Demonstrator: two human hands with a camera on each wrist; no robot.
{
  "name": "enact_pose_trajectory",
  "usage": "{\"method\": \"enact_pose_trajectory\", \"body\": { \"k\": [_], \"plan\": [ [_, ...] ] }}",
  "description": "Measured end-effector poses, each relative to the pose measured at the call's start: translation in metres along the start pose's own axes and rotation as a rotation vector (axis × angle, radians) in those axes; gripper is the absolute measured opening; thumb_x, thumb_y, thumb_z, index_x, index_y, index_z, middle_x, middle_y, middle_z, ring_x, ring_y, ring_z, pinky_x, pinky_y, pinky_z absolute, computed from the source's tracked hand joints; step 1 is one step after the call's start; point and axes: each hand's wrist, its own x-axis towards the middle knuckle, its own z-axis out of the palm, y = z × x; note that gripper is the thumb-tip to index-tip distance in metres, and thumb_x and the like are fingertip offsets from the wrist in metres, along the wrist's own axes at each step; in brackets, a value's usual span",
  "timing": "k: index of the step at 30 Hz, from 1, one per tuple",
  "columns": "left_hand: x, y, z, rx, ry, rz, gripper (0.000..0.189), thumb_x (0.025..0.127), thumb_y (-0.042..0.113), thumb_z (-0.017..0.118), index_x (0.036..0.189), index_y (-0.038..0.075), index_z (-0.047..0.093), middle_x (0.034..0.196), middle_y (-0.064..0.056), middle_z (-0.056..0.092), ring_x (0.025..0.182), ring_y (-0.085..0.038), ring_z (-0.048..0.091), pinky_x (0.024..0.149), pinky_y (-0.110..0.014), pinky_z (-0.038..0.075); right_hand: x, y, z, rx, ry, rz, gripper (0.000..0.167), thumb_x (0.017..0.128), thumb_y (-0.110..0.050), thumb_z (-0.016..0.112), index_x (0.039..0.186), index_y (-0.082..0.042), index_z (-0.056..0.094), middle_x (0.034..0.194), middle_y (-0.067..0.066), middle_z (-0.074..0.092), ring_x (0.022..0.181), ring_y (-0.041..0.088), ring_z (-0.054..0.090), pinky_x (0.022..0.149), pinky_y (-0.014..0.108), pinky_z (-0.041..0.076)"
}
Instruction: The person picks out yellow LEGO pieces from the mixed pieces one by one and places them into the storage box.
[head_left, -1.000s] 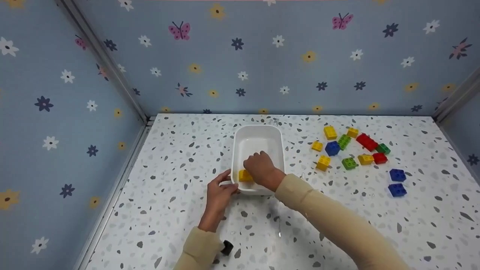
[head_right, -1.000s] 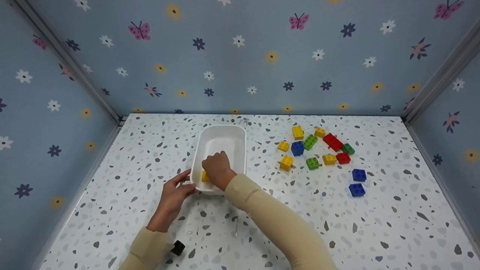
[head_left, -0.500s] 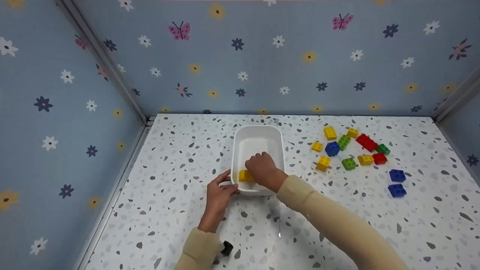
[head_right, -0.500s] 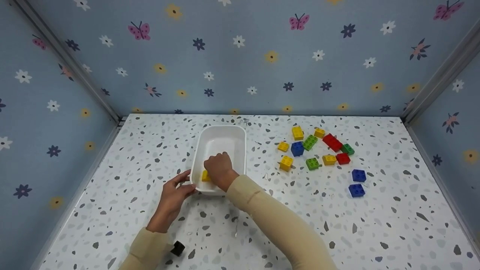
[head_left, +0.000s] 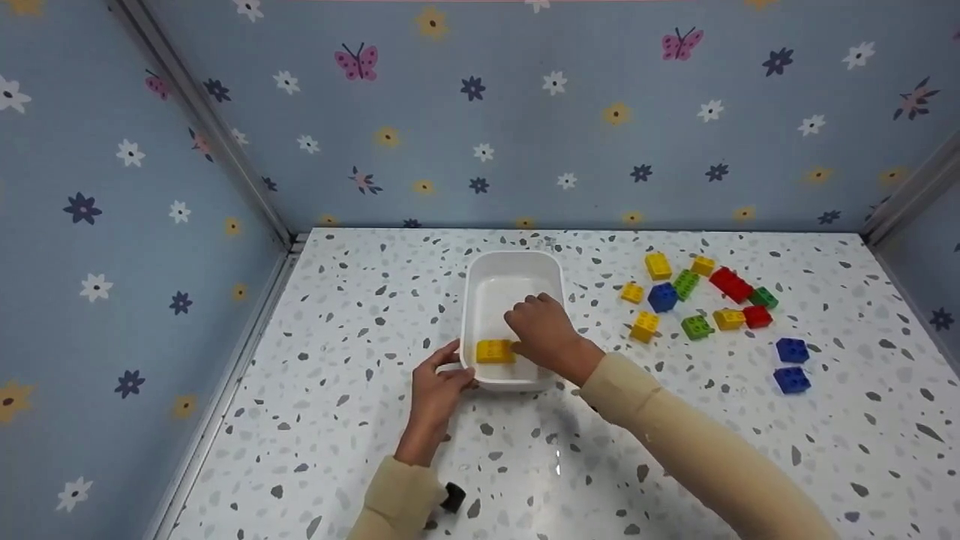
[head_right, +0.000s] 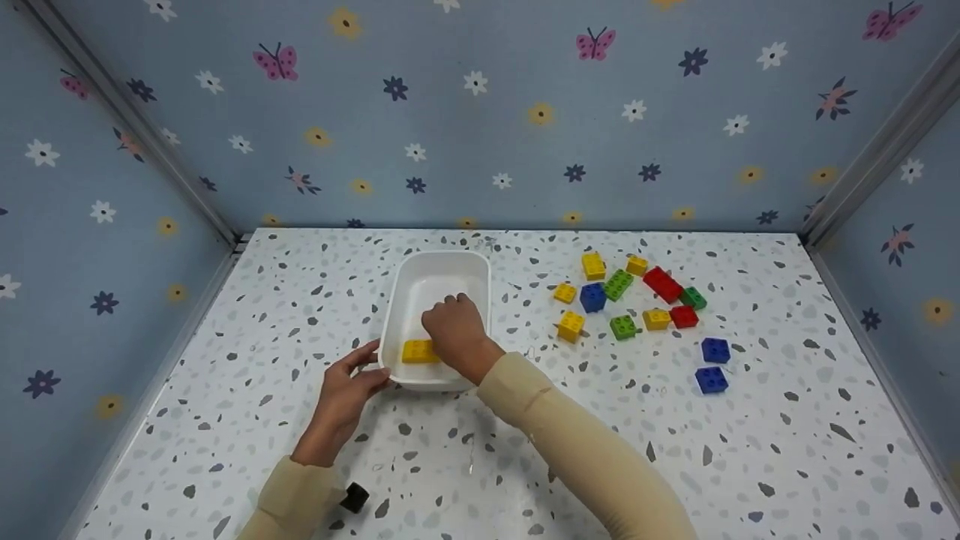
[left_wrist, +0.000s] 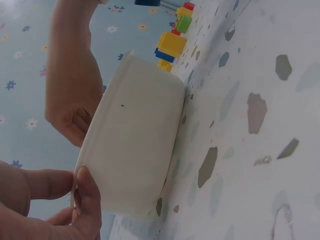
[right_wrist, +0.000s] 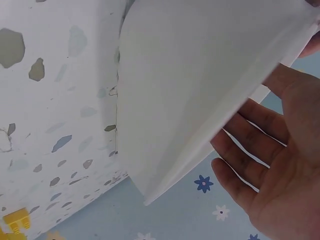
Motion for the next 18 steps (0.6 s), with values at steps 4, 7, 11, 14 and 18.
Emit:
{"method": "enact_pose_trajectory", "body": {
  "k": [4, 7, 11, 14, 18],
  "plan": [
    [0.000, -0.001, 0.000, -0.030, -0.009, 0.015, 0.055, 0.096, -0.008, 0.065, 0.150, -0.002, 0.056, 0.131, -0.023, 0.056, 0.099, -0.028, 0.070, 0.081, -0.027, 0.064, -0.008, 0.006, -0.002, 0.016, 0.052, -0.004, 0.036, 0.090, -0.028, 0.086, 0.114, -0.003, 0.077, 0.104, 0.012, 0.077, 0.098, 0.031, 0.069, 0.102, 0.046, 0.054],
    [-0.001, -0.001, 0.000, -0.055, -0.013, 0.020, 0.057, 0.095, -0.010, 0.065, 0.150, -0.004, 0.055, 0.132, -0.024, 0.055, 0.099, -0.029, 0.070, 0.080, -0.028, 0.064, -0.014, 0.010, -0.005, 0.041, 0.087, 0.000, 0.035, 0.090, -0.027, 0.086, 0.114, -0.003, 0.078, 0.105, 0.012, 0.077, 0.099, 0.032, 0.068, 0.101, 0.047, 0.054],
    [-0.003, 0.001, 0.000, -0.064, -0.014, 0.020, 0.058, 0.095, -0.010, 0.066, 0.151, -0.005, 0.053, 0.133, -0.025, 0.055, 0.099, -0.029, 0.070, 0.081, -0.029, 0.064, -0.022, 0.017, -0.009, 0.082, 0.141, 0.011, 0.033, 0.091, -0.025, 0.086, 0.113, -0.003, 0.078, 0.106, 0.012, 0.078, 0.101, 0.032, 0.068, 0.103, 0.048, 0.054],
    [-0.003, 0.002, 0.000, -0.059, -0.016, 0.018, 0.058, 0.095, -0.009, 0.066, 0.152, -0.004, 0.053, 0.134, -0.023, 0.055, 0.099, -0.029, 0.070, 0.082, -0.029, 0.064, -0.029, 0.023, -0.011, 0.108, 0.179, 0.018, 0.031, 0.090, -0.024, 0.086, 0.113, -0.003, 0.078, 0.106, 0.011, 0.078, 0.101, 0.032, 0.068, 0.104, 0.048, 0.054],
    [-0.004, 0.003, -0.001, -0.044, -0.014, 0.015, 0.058, 0.096, -0.009, 0.066, 0.152, -0.003, 0.053, 0.134, -0.022, 0.055, 0.100, -0.029, 0.070, 0.083, -0.029, 0.064, -0.037, 0.029, -0.012, 0.140, 0.207, 0.042, 0.032, 0.090, -0.023, 0.086, 0.114, -0.003, 0.079, 0.106, 0.012, 0.078, 0.102, 0.033, 0.069, 0.105, 0.049, 0.054]
  ]
}}
